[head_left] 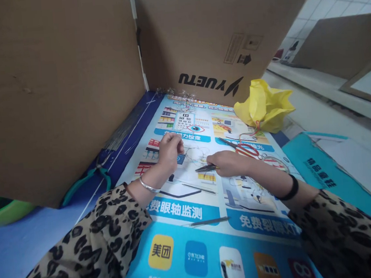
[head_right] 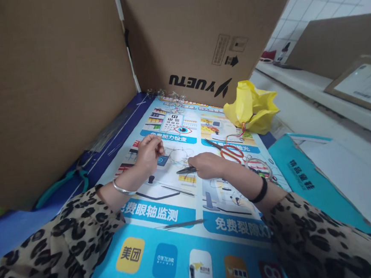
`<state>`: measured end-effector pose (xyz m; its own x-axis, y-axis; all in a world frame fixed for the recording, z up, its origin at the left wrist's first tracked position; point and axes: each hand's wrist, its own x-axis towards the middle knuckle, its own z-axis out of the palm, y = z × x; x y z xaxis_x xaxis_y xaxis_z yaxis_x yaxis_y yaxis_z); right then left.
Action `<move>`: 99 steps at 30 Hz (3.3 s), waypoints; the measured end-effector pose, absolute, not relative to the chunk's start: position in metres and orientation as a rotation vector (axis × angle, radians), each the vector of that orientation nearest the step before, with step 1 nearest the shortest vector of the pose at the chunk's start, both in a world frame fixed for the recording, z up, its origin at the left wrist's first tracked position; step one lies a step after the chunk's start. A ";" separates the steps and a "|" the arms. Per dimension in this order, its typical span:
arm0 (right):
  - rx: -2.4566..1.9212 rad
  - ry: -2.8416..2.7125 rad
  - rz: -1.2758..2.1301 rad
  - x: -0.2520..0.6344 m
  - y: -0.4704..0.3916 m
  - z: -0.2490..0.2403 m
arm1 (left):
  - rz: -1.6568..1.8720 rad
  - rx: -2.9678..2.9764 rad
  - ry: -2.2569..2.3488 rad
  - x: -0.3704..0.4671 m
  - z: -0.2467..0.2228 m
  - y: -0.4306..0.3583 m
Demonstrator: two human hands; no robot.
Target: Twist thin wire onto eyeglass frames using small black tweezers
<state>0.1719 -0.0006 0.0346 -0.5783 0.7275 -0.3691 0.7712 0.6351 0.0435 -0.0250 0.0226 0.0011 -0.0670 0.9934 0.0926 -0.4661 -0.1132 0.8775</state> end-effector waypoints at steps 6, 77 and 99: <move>1.269 2.481 -0.117 0.171 -0.007 0.031 | 1.498 0.911 0.845 -0.024 0.000 0.021; 1.945 2.510 -0.429 0.284 -0.081 0.044 | 0.892 1.756 0.824 -0.008 -0.017 -0.001; 1.800 2.663 -0.271 0.189 -0.090 0.009 | 0.954 1.708 1.047 -0.013 -0.023 0.010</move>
<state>0.1888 -0.0897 0.0087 -0.3746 0.9269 -0.0246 0.9128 0.3640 -0.1853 -0.0129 0.0101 -0.0233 0.3465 0.9252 0.1545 0.2401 -0.2467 0.9389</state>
